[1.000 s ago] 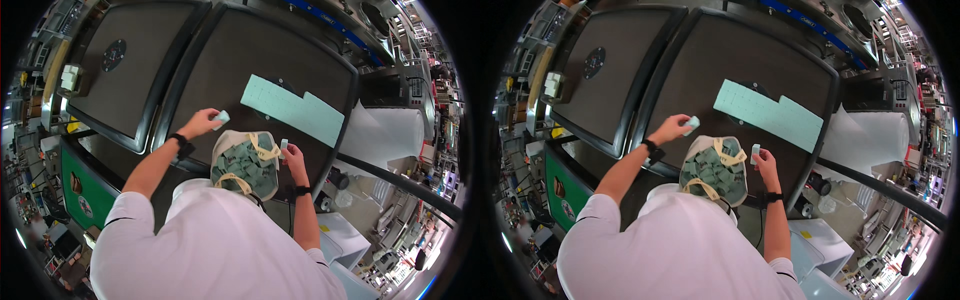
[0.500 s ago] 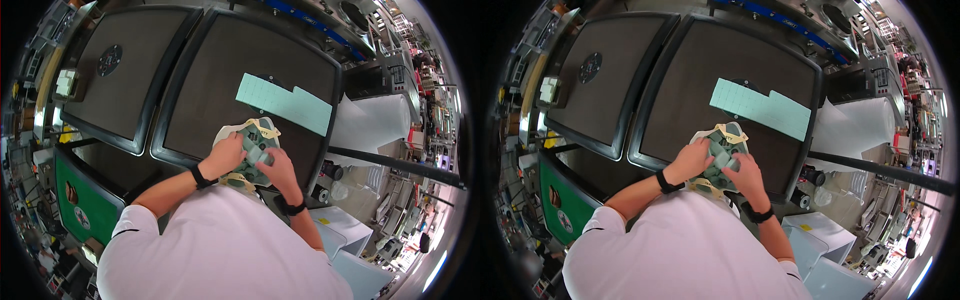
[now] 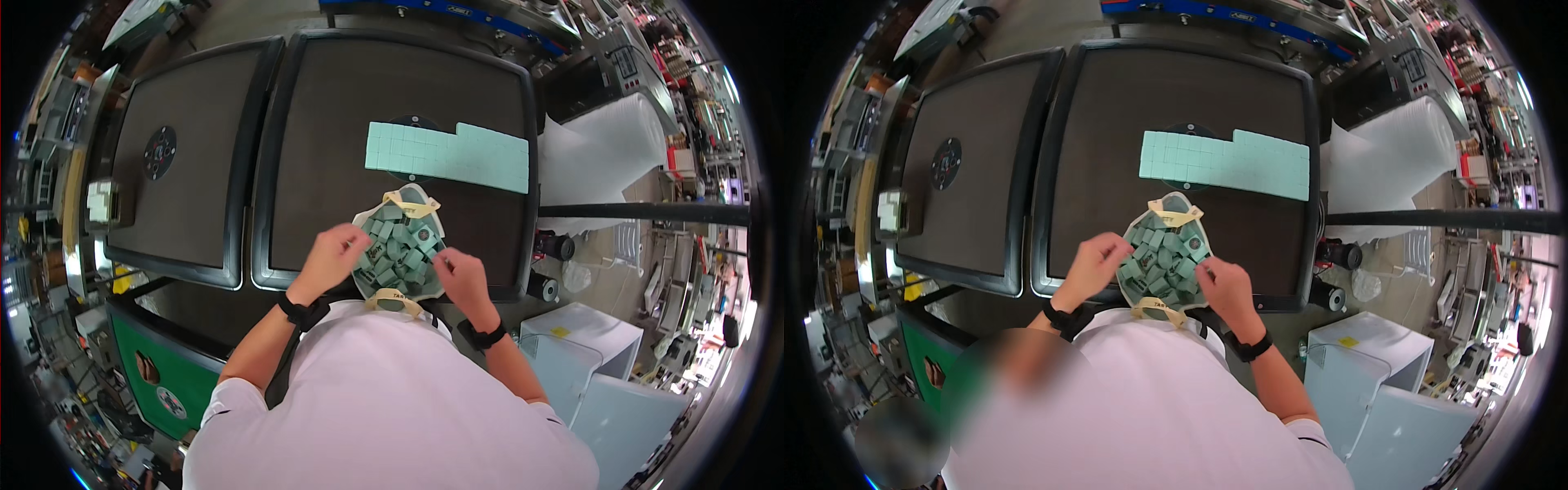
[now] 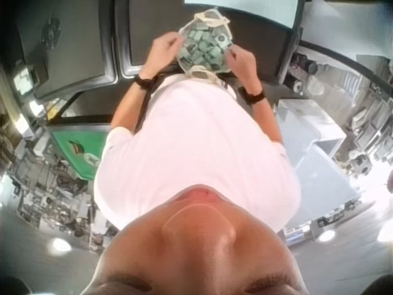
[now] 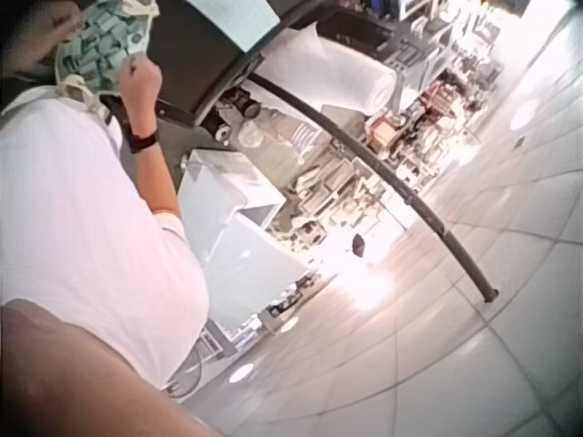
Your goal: The recorder is picking up green mahjong tiles from a table and putting them into a canvas bag held at their waist.
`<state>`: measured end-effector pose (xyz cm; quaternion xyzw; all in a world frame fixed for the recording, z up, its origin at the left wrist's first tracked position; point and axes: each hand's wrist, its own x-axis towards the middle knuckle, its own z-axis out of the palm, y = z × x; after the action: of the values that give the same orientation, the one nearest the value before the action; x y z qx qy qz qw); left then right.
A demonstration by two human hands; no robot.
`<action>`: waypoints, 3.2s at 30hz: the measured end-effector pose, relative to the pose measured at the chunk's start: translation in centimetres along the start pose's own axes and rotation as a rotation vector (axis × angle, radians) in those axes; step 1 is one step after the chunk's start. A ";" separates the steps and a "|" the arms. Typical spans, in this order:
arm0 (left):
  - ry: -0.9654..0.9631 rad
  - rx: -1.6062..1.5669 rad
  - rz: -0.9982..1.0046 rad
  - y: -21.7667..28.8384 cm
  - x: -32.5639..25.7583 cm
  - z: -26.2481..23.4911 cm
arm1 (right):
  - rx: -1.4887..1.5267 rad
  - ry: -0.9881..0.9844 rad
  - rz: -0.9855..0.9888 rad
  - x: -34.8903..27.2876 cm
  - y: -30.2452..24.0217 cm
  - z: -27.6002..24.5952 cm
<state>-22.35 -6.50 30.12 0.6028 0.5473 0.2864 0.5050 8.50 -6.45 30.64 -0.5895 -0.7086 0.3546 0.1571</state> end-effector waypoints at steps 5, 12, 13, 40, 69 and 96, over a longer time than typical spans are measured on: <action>0.449 0.070 -0.007 -6.3 5.6 -1.3 | 0.092 0.345 -0.038 4.5 2.2 -1.6; 0.204 0.518 0.068 -13.9 13.8 0.1 | -0.154 0.340 -0.294 14.4 10.3 2.3; 0.160 0.591 0.107 -14.9 14.8 0.7 | -0.187 0.253 -0.300 15.7 11.4 3.7; 0.094 0.855 0.153 -18.4 21.0 5.0 | -0.554 0.106 -0.575 23.2 14.6 13.1; -0.002 0.881 0.139 -20.1 22.7 6.2 | -0.274 -0.051 -0.122 22.7 16.1 13.6; -0.113 0.496 -0.206 3.1 4.3 3.7 | 0.055 -0.184 -0.060 2.9 0.7 -1.1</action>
<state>-16.85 -3.16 30.93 0.6641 0.6301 0.0567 0.3983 8.96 -3.26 30.39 -0.5283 -0.7274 0.4217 0.1181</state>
